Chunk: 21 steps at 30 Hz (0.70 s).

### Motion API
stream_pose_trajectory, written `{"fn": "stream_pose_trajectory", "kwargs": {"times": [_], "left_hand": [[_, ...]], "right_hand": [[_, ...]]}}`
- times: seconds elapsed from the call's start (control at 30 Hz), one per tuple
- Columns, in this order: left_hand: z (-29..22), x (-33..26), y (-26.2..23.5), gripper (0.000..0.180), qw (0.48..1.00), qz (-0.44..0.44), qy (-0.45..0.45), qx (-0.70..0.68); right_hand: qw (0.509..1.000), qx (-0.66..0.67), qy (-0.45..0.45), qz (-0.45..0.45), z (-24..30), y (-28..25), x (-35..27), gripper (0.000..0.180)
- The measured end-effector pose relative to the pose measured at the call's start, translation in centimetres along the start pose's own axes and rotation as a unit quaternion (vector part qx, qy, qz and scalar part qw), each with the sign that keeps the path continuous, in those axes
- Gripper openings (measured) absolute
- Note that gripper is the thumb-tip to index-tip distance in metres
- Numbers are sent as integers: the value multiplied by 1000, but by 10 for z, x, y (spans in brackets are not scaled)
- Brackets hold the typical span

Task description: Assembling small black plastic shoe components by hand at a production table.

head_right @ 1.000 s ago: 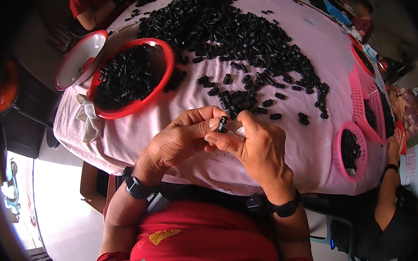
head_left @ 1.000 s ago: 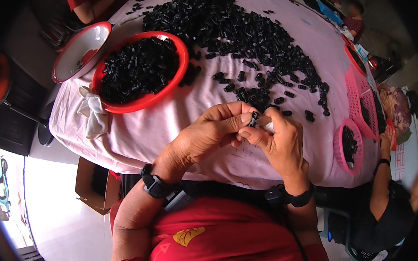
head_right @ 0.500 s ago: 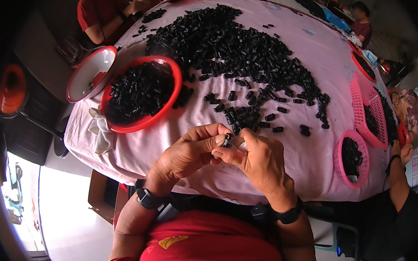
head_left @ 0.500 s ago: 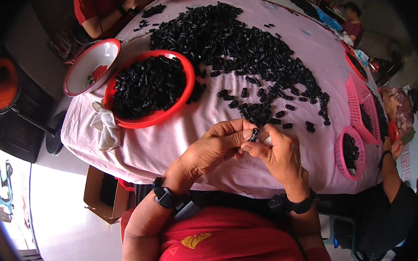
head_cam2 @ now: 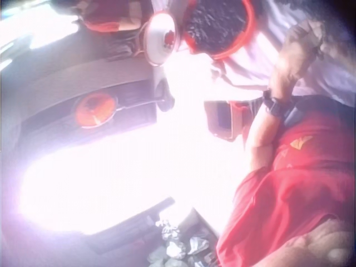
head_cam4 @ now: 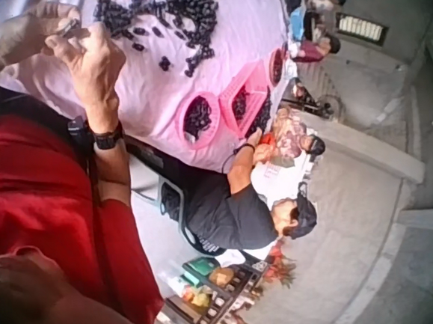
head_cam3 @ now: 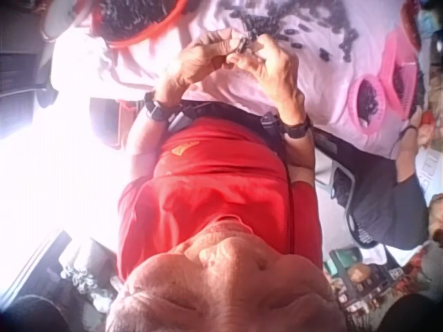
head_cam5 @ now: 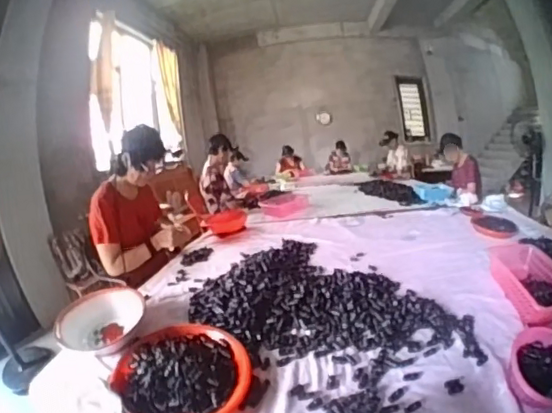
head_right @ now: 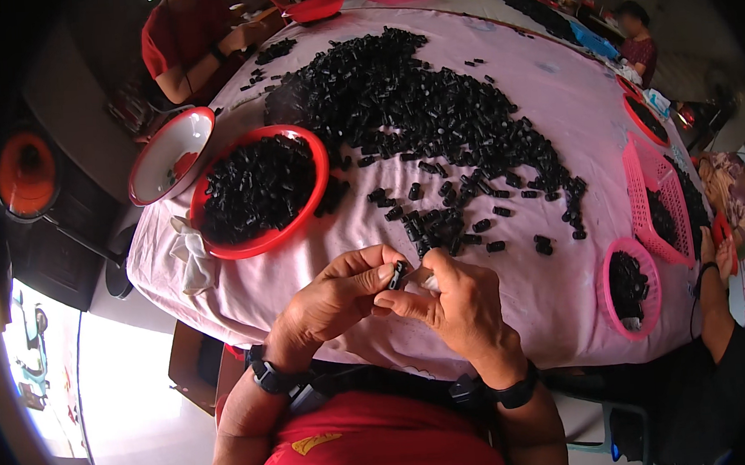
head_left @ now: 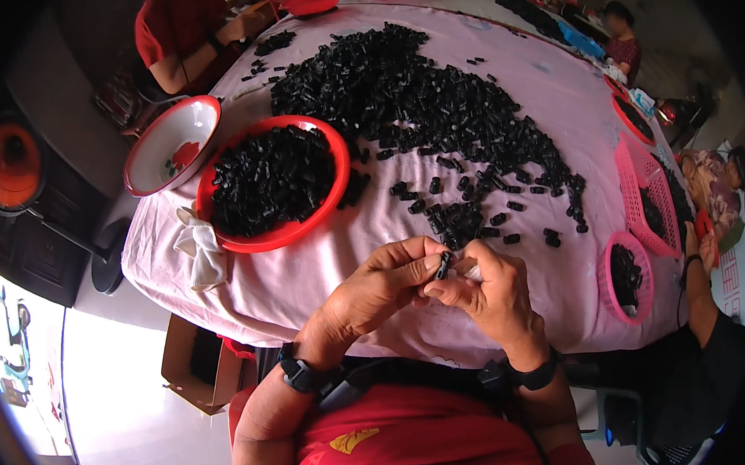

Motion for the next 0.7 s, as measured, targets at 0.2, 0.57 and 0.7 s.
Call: {"fn": "stream_pose_trajectory", "kwargs": {"times": [0.2, 0.57, 0.7], "left_hand": [[10, 1, -14, 23, 999, -21, 3, -48], [2, 4, -6, 30, 998, 36, 21, -52], [1, 2, 2, 29, 998, 43, 21, -40]], "right_hand": [[1000, 5, -8, -3, 1, 4, 1, 45], [1000, 7, 22, 11, -5, 2, 2, 44], [1000, 4, 22, -1, -1, 0, 2, 43]]}}
Point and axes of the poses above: each hand's wrist, its own x-axis towards the middle knuckle, its own y-axis out of the palm, z = x × y, the point moved 8 cm from there along x, towards the middle knuckle, and after that the axes turned 6 degrees about -z, right-handed, at the moved point
